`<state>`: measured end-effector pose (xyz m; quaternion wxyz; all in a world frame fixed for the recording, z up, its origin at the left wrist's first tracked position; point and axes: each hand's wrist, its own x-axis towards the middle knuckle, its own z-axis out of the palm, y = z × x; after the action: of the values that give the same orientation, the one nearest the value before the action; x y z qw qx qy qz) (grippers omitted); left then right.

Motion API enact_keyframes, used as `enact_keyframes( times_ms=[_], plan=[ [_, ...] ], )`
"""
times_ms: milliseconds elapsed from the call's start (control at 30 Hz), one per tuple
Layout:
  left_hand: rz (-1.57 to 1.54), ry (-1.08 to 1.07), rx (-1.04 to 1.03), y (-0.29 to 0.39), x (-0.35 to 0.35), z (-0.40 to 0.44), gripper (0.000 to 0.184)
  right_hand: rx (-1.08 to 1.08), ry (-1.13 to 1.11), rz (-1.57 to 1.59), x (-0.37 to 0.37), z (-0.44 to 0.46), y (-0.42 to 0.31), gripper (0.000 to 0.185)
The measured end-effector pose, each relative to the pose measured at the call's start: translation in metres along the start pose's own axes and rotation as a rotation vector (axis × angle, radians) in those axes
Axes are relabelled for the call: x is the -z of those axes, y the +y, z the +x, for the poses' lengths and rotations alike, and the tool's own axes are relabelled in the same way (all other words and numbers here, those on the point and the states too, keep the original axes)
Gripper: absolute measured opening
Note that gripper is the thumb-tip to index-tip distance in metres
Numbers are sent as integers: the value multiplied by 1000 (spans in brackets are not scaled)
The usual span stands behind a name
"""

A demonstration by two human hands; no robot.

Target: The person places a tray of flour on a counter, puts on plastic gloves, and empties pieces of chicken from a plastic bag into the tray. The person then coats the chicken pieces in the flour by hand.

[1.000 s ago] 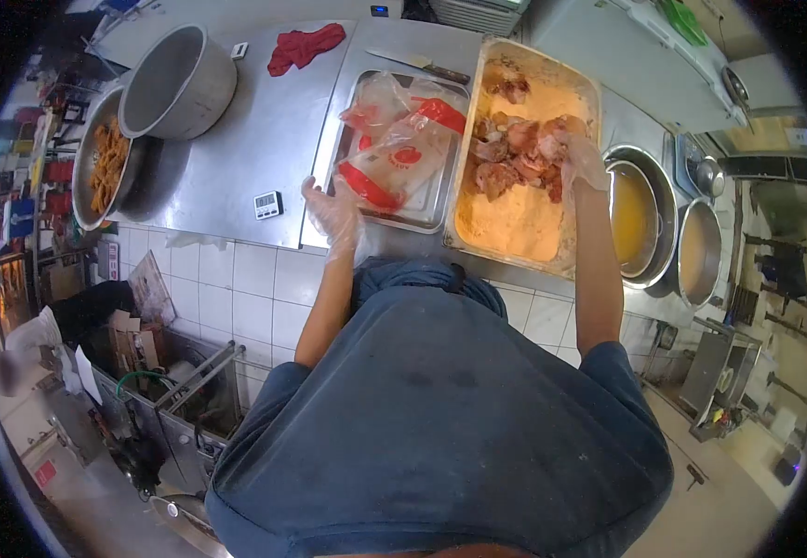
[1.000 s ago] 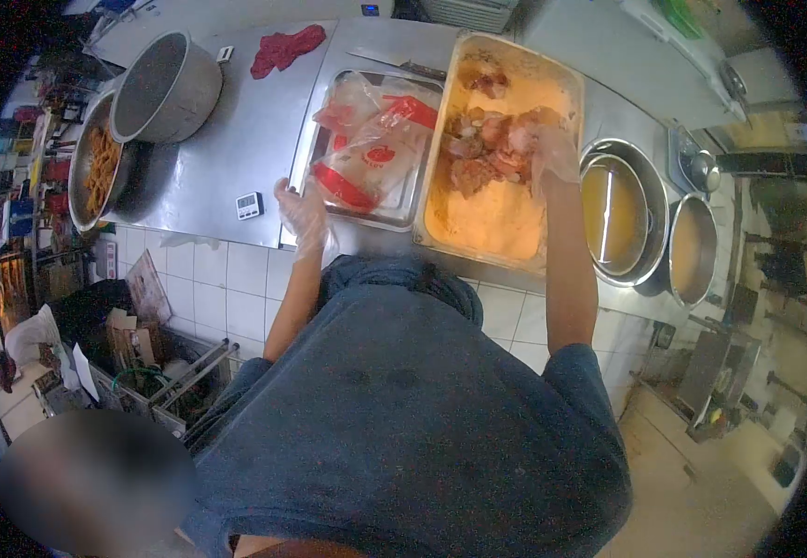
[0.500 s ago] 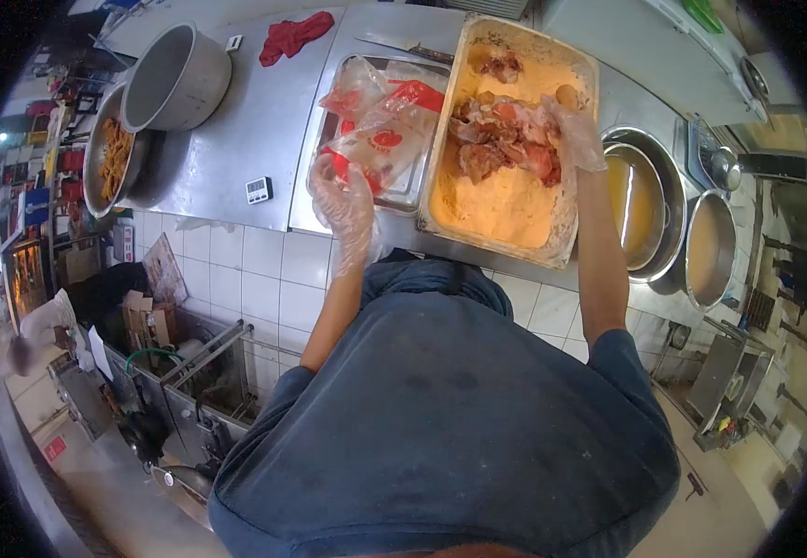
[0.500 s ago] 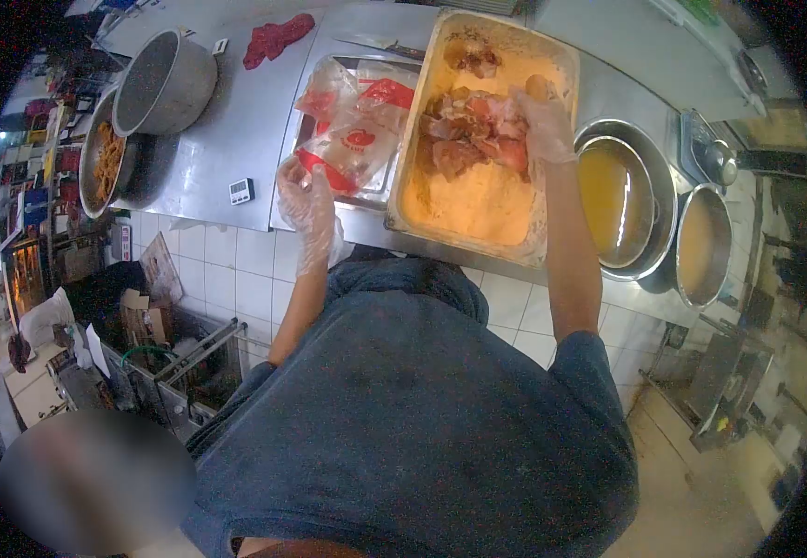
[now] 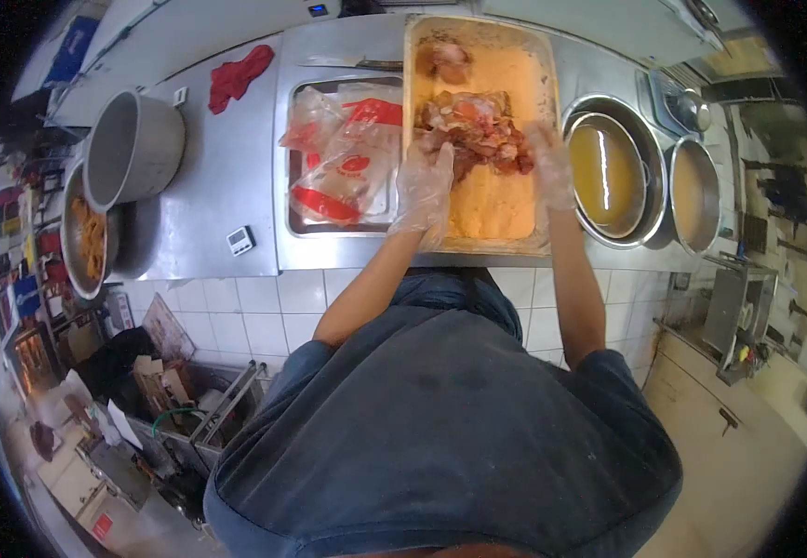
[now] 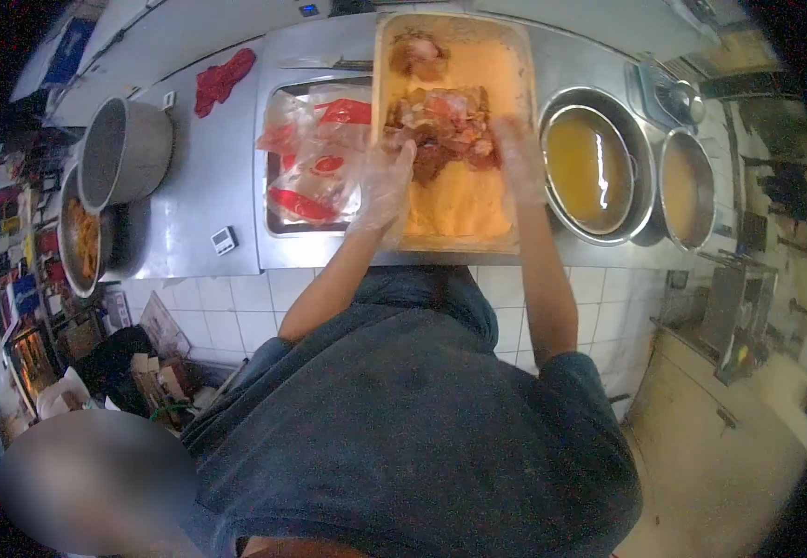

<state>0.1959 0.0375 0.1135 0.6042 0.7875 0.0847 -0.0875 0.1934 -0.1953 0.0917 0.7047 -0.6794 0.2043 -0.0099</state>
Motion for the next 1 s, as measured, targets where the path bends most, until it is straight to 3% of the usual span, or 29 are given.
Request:
enact_keyframes(
  times_ms=[67,100,167,267,333,400,433,500,567,633,700,767,867,967,1000],
  plan=[
    [270,-51,135,-19,-12,-3,46,36,-9,-206,1,-15,20,50],
    [181,-25,145,5,-13,-22,58,13,-58,-423,7,-17,36,49],
    [451,-95,139,-24,-26,-24,64,-43,-167,-835,17,-25,74,48],
    [694,-244,174,-44,-37,-17,85,151,163,-1044,14,-36,125,48],
    [773,-254,205,-70,-52,-17,89,109,27,-1076,30,-14,221,51],
    [806,-129,225,-66,-65,-18,91,158,-78,-1210,30,-3,234,55],
    [782,-123,281,-79,-72,-9,90,219,-109,-1328,14,-11,203,58],
    [749,-122,354,-85,-79,-4,87,84,-65,-1184,-7,-19,158,60],
    [727,-136,384,-76,-82,-7,83,-296,78,-651,-13,-23,139,59],
    [702,-258,349,-73,-84,-5,79,-268,-104,-750,-3,-5,181,61],
    [657,-327,375,-85,-86,-11,73,-352,-222,-528,-1,-11,196,62],
    [585,-334,418,-110,-95,1,67,-507,-239,16,-7,-20,167,63],
    [44,-288,418,-106,-91,-13,57,-717,-238,837,-20,-28,128,68],
    [106,-284,418,-12,-68,-35,61,-761,-230,646,-8,-19,125,66],
    [51,-259,382,-31,-66,-29,57,-768,-240,558,-4,-20,107,67]
  ],
)
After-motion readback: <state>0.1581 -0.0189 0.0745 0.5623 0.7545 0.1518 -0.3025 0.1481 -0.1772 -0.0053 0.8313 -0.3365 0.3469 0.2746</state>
